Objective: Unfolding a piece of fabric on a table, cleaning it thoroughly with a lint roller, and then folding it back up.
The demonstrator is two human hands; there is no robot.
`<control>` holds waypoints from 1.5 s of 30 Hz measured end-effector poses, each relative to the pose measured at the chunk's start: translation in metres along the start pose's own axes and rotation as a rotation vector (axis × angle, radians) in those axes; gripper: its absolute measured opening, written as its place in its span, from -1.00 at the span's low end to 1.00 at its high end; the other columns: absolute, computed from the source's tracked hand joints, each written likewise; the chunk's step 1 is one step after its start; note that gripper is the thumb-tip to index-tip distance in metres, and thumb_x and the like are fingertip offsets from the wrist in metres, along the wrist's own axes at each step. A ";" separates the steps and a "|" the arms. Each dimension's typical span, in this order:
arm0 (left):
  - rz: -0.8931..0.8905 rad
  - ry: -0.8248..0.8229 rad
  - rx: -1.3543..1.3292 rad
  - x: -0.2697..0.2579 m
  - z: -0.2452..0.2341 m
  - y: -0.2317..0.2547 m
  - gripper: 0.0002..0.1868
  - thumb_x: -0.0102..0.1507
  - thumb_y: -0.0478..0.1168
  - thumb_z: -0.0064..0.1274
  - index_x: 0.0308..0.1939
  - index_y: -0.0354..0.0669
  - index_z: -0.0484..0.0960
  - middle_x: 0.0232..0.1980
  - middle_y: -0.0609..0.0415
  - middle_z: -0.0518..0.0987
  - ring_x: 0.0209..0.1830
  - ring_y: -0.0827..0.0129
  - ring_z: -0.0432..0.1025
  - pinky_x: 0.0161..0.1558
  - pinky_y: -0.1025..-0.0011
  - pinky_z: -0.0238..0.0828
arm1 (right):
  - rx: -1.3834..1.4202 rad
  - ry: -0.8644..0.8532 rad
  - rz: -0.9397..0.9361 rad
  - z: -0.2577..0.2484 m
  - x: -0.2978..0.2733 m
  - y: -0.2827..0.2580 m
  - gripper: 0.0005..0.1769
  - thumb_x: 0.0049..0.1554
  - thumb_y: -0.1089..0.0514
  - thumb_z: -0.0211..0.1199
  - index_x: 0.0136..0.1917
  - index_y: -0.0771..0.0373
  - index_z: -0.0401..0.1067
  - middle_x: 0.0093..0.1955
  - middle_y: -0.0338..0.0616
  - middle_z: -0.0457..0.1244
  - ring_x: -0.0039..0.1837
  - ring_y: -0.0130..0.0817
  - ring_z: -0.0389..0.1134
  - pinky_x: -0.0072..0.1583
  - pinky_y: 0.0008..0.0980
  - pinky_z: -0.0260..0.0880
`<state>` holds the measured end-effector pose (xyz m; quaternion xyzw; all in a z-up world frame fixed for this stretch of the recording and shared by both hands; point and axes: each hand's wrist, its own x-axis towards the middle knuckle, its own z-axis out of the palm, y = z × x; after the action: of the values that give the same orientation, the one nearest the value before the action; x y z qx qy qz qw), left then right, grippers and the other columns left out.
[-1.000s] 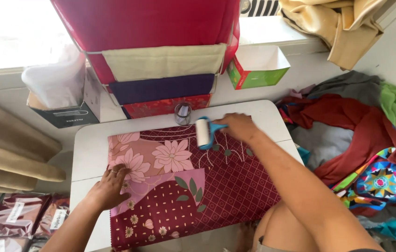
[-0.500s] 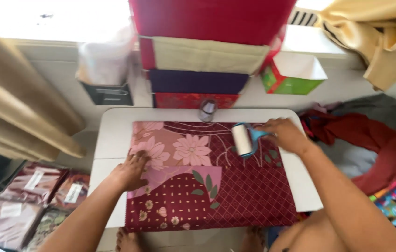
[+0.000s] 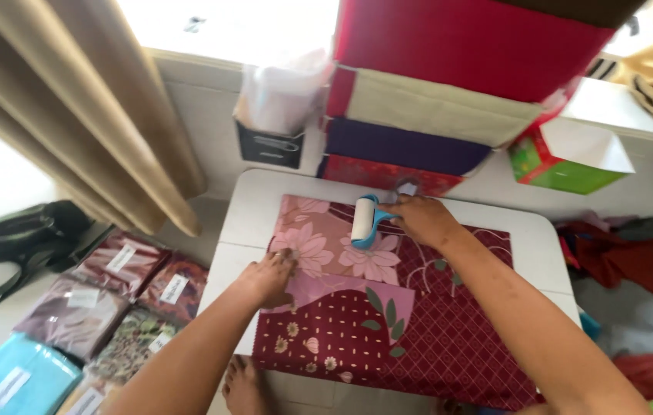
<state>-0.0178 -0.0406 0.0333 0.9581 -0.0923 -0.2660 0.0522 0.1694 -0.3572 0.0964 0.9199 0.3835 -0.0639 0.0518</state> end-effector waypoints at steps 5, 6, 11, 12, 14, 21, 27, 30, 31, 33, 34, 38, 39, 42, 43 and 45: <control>0.010 0.029 -0.008 0.003 0.012 -0.002 -0.10 0.15 0.22 0.26 0.49 0.08 0.27 0.58 0.00 0.12 0.56 0.10 0.09 0.18 -0.10 0.50 | 0.070 -0.047 0.018 0.002 0.049 -0.042 -0.51 0.22 -0.05 0.12 0.41 -0.40 0.38 0.08 -0.13 0.38 0.19 -0.02 0.44 0.13 0.01 0.49; 0.007 0.029 -0.005 -0.001 0.007 -0.002 -0.10 0.15 0.22 0.26 0.49 0.08 0.27 0.58 0.00 0.12 0.56 0.10 0.09 0.18 -0.10 0.50 | 0.072 -0.045 0.016 0.003 0.062 -0.054 -0.51 0.22 -0.05 0.12 0.41 -0.40 0.38 0.08 -0.13 0.38 0.19 -0.02 0.44 0.13 0.01 0.49; 0.048 0.056 0.014 -0.019 -0.009 0.001 -0.15 0.19 0.15 0.24 0.47 0.03 0.26 0.58 -0.04 0.11 0.57 0.09 0.08 0.23 -0.11 0.45 | 0.257 0.063 -0.090 0.004 0.109 -0.107 -0.50 0.22 0.00 0.09 0.43 -0.25 0.40 0.08 0.03 0.37 0.13 0.13 0.44 0.10 0.09 0.48; 0.043 0.051 0.012 -0.018 -0.007 -0.002 -0.15 0.19 0.15 0.24 0.47 0.03 0.26 0.58 -0.04 0.11 0.57 0.09 0.08 0.23 -0.11 0.45 | 0.262 0.060 -0.095 0.000 0.105 -0.111 -0.50 0.22 0.00 0.09 0.43 -0.25 0.40 0.08 0.03 0.37 0.13 0.13 0.44 0.10 0.09 0.48; 0.021 0.071 -0.002 -0.014 -0.002 -0.005 -0.13 0.16 0.13 0.28 0.47 0.05 0.25 0.58 -0.02 0.10 0.57 0.11 0.09 0.22 -0.11 0.47 | 0.391 0.109 -0.104 -0.006 0.095 -0.117 -0.51 0.23 0.08 0.08 0.43 -0.07 0.42 0.07 0.14 0.36 0.14 0.19 0.43 0.10 0.09 0.48; 0.012 -0.002 -0.026 -0.010 0.004 -0.007 -0.11 0.17 0.19 0.25 0.49 0.09 0.23 0.63 0.03 0.05 0.59 0.14 0.06 0.21 -0.17 0.47 | 0.456 0.078 -0.091 0.003 0.008 -0.073 -0.58 0.22 -0.09 0.16 0.32 -0.08 0.49 0.09 0.10 0.36 0.17 0.22 0.40 0.15 0.11 0.46; -0.003 -0.007 0.013 0.009 0.019 -0.012 -0.07 0.15 0.23 0.28 0.51 0.13 0.22 0.62 0.05 0.09 0.59 0.15 0.07 0.20 -0.18 0.48 | 0.524 0.071 -0.084 0.026 -0.076 0.011 -0.62 0.18 -0.05 0.28 0.27 -0.12 0.55 0.08 -0.12 0.43 0.18 0.06 0.44 0.19 -0.05 0.46; -0.010 -0.057 0.010 0.019 0.023 -0.019 -0.08 0.19 0.23 0.24 0.51 0.09 0.20 0.62 0.01 0.12 0.60 0.12 0.07 0.24 -0.19 0.45 | 0.498 0.069 -0.084 0.023 -0.120 0.052 -0.65 0.14 -0.01 0.33 0.21 -0.10 0.59 0.00 -0.09 0.44 0.12 0.04 0.46 0.17 -0.03 0.46; -0.026 -0.057 0.017 0.021 0.023 -0.019 -0.08 0.17 0.25 0.25 0.51 0.13 0.20 0.61 0.03 0.12 0.59 0.13 0.10 0.24 -0.18 0.46 | 0.482 0.064 -0.096 0.017 -0.135 0.065 -0.62 0.12 0.03 0.33 0.22 0.00 0.57 -0.02 0.03 0.43 0.11 0.14 0.45 0.15 0.05 0.46; -0.029 -0.060 0.033 0.018 0.016 -0.017 -0.07 0.16 0.26 0.25 0.51 0.17 0.19 0.61 0.06 0.13 0.58 0.14 0.13 0.24 -0.18 0.46 | 0.470 0.063 -0.092 0.009 -0.165 0.090 -0.59 0.11 0.08 0.34 0.24 0.10 0.56 -0.03 0.16 0.42 0.09 0.23 0.45 0.13 0.12 0.46; -0.032 -0.075 0.021 0.014 0.010 -0.013 -0.10 0.19 0.23 0.24 0.51 0.13 0.20 0.62 0.03 0.13 0.58 0.12 0.14 0.26 -0.16 0.46 | 0.452 0.045 -0.075 0.006 -0.181 0.103 -0.57 0.10 0.06 0.33 0.26 0.06 0.55 -0.05 0.18 0.42 0.07 0.26 0.44 0.12 0.15 0.45; -0.044 -0.084 0.011 0.020 0.013 -0.016 -0.14 0.21 0.21 0.22 0.50 0.12 0.23 0.60 0.01 0.17 0.56 0.11 0.18 0.27 -0.11 0.48 | 0.273 -0.037 0.183 0.014 -0.239 0.157 -0.50 0.02 0.05 0.40 0.25 -0.20 0.58 -0.01 0.01 0.45 0.06 0.14 0.46 0.10 0.00 0.47; -0.038 -0.082 0.015 0.017 0.007 -0.012 -0.14 0.21 0.21 0.22 0.50 0.12 0.23 0.60 0.01 0.17 0.56 0.11 0.18 0.27 -0.11 0.48 | 0.273 -0.034 0.191 0.015 -0.251 0.167 -0.50 0.02 0.05 0.40 0.25 -0.20 0.58 -0.01 0.01 0.45 0.06 0.14 0.46 0.10 0.00 0.47; -0.056 -0.055 0.030 0.012 -0.001 -0.010 -0.25 0.25 0.17 0.16 0.46 0.10 0.32 0.55 -0.02 0.26 0.54 0.13 0.24 0.23 -0.03 0.52 | 0.260 -0.075 0.328 0.015 -0.273 0.182 -0.49 0.02 0.05 0.37 0.26 -0.29 0.57 0.01 -0.06 0.46 0.08 0.05 0.48 0.12 -0.05 0.49; -0.035 -0.033 0.044 0.014 0.001 -0.014 -0.29 0.24 0.14 0.16 0.42 0.05 0.36 0.51 -0.02 0.31 0.48 0.12 0.31 0.21 -0.01 0.55 | 0.220 -0.051 0.319 0.012 -0.274 0.179 -0.51 0.04 0.04 0.35 0.26 -0.28 0.57 0.00 -0.08 0.46 0.05 0.02 0.49 0.11 -0.07 0.50; -0.026 -0.013 0.053 0.019 0.005 -0.024 -0.32 0.23 0.12 0.16 0.39 0.01 0.40 0.46 -0.02 0.36 0.42 0.11 0.38 0.19 0.02 0.57 | 0.182 -0.027 0.297 0.006 -0.267 0.161 -0.53 0.06 0.03 0.33 0.26 -0.27 0.57 -0.02 -0.10 0.46 0.02 0.00 0.49 0.09 -0.09 0.51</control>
<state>-0.0010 -0.0217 0.0161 0.9586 -0.0870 -0.2702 0.0229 0.0978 -0.6574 0.1397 0.9663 0.2354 -0.1024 -0.0174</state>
